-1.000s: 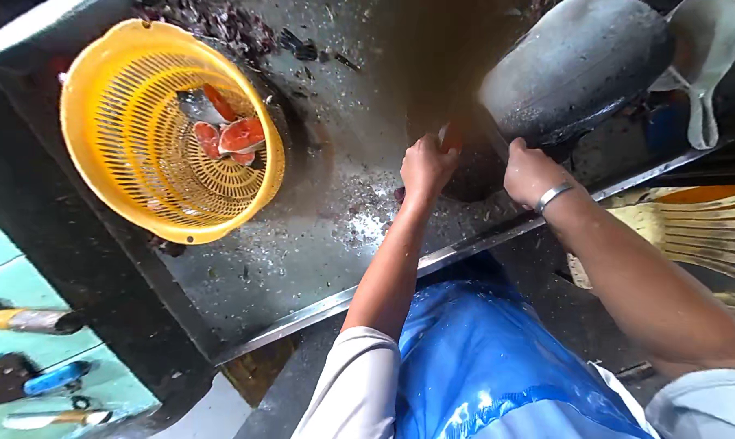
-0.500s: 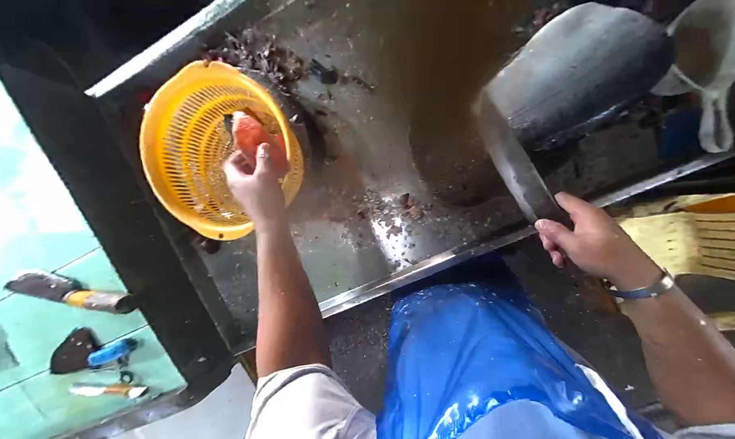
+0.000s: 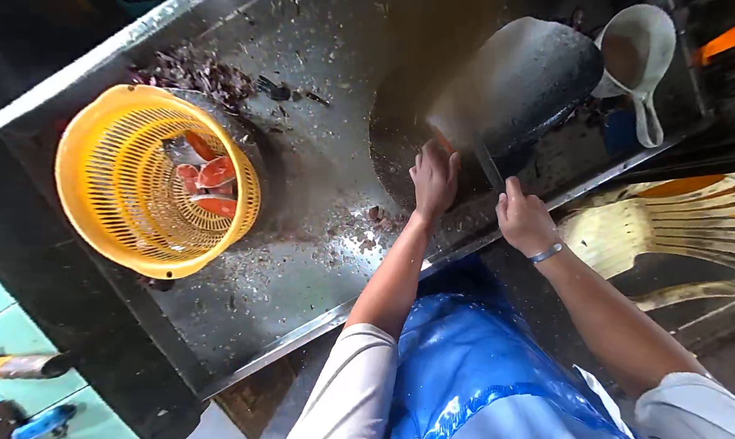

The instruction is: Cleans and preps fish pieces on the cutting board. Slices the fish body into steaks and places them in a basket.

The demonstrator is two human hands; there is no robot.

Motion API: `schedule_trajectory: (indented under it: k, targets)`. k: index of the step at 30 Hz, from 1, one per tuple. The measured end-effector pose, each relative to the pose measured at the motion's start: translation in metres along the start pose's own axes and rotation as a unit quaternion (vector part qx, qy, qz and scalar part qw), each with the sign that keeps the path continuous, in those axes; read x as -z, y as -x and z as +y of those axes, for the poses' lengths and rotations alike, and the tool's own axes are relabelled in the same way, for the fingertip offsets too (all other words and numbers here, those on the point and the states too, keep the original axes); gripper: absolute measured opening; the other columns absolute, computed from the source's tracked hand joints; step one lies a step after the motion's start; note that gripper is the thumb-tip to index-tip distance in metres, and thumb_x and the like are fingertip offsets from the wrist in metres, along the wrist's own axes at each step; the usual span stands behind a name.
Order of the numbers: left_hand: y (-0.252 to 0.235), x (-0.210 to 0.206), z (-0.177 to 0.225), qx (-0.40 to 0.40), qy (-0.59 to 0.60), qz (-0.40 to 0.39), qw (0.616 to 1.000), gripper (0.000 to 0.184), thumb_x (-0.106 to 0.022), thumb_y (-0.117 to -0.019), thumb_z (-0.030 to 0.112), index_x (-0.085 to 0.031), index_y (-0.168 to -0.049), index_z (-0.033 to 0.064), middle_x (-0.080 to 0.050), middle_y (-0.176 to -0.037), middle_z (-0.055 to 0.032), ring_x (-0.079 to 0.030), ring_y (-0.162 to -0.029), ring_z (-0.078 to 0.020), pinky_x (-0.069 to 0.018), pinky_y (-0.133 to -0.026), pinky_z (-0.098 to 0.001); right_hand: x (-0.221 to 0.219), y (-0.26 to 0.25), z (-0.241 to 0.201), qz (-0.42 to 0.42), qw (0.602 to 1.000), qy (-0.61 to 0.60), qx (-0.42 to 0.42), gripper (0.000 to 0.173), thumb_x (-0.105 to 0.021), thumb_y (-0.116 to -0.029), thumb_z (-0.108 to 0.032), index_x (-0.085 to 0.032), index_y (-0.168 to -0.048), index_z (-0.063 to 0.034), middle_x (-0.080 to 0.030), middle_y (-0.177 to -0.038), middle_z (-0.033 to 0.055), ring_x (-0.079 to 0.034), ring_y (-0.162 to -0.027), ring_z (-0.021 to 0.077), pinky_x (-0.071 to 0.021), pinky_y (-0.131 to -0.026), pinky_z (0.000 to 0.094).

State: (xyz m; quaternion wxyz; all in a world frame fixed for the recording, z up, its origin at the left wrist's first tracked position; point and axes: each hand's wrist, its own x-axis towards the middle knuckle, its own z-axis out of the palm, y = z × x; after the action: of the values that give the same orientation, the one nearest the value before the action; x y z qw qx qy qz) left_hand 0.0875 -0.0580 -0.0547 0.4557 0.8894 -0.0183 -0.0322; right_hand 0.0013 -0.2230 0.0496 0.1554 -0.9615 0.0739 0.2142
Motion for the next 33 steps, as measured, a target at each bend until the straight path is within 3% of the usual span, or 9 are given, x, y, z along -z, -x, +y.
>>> schedule_trajectory:
  k: [4, 7, 13, 18, 21, 29, 33]
  targets:
    - [-0.011, -0.016, 0.002, 0.004, -0.019, 0.033, 0.999, 0.054, -0.047, -0.1056, 0.042, -0.047, -0.140, 0.0011, -0.065, -0.125, -0.0156, -0.059, -0.122, -0.0300, -0.0394, -0.105, -0.0582, -0.006, -0.012, -0.008, 0.002, 1.000, 0.024, 0.011, 0.033, -0.036, -0.1115, -0.027, -0.048, -0.133, -0.0055, -0.065, -0.076, 0.0199, -0.071, -0.078, 0.0443, -0.0561, -0.064, 0.0571]
    - [-0.011, -0.020, 0.001, -0.017, -0.019, 0.063, 0.998, 0.050, -0.050, -0.1050, 0.037, -0.048, -0.141, 0.0023, -0.067, -0.117, -0.0133, -0.061, -0.115, -0.0284, -0.0406, -0.102, -0.0561, -0.014, -0.016, -0.008, 0.005, 0.999, 0.037, 0.013, 0.033, -0.036, -0.1114, -0.027, -0.048, -0.133, -0.0052, -0.065, -0.076, 0.0203, -0.071, -0.078, 0.0449, -0.0559, -0.063, 0.0569]
    - [-0.010, -0.015, 0.009, -0.003, -0.043, 0.041, 0.998, 0.042, -0.048, -0.1058, 0.034, -0.052, -0.138, 0.0079, -0.068, -0.108, -0.0091, -0.062, -0.109, -0.0251, -0.0398, -0.101, -0.0527, -0.017, -0.008, -0.008, 0.012, 0.999, 0.046, 0.003, 0.034, -0.035, -0.1111, -0.026, -0.047, -0.134, -0.0050, -0.065, -0.075, 0.0201, -0.071, -0.077, 0.0451, -0.0556, -0.062, 0.0578]
    - [-0.011, -0.018, 0.007, -0.013, -0.049, 0.051, 0.997, 0.042, -0.048, -0.1043, 0.032, -0.052, -0.137, 0.0068, -0.068, -0.105, -0.0092, -0.063, -0.105, -0.0244, -0.0397, -0.097, -0.0519, -0.008, 0.020, -0.005, -0.010, 0.997, 0.067, -0.027, 0.031, -0.036, -0.1111, -0.026, -0.047, -0.132, -0.0052, -0.065, -0.074, 0.0199, -0.071, -0.075, 0.0447, -0.0556, -0.060, 0.0579]
    - [-0.011, -0.014, 0.011, -0.002, -0.047, 0.028, 0.998, 0.045, -0.046, -0.1054, 0.033, -0.049, -0.142, 0.0069, -0.068, -0.110, -0.0101, -0.063, -0.108, -0.0249, -0.0395, -0.098, -0.0534, -0.002, 0.022, -0.013, -0.030, 0.995, 0.082, -0.050, 0.030, -0.035, -0.1117, -0.027, -0.047, -0.129, -0.0049, -0.064, -0.075, 0.0204, -0.071, -0.076, 0.0454, -0.0550, -0.060, 0.0579]
    - [-0.014, -0.015, 0.013, -0.003, -0.039, 0.038, 0.999, 0.044, -0.045, -0.1056, 0.031, -0.050, -0.143, 0.0084, -0.070, -0.109, -0.0090, -0.065, -0.106, -0.0242, -0.0401, -0.095, -0.0551, 0.009, -0.042, -0.064, -0.027, 0.996, 0.051, -0.075, 0.039, -0.040, -0.1093, -0.024, -0.041, -0.145, -0.0074, -0.071, -0.096, 0.0222, -0.072, -0.092, 0.0448, -0.0571, -0.072, 0.0609]
    - [-0.014, -0.019, 0.010, -0.008, -0.044, 0.047, 0.998, 0.046, -0.046, -0.1047, 0.032, -0.049, -0.144, 0.0080, -0.070, -0.107, -0.0086, -0.065, -0.104, -0.0237, -0.0400, -0.094, -0.0547, 0.007, -0.059, -0.070, -0.019, 0.995, 0.060, -0.076, 0.039, -0.040, -0.1100, -0.025, -0.041, -0.145, -0.0087, -0.071, -0.095, 0.0196, -0.073, -0.092, 0.0412, -0.0581, -0.073, 0.0565]
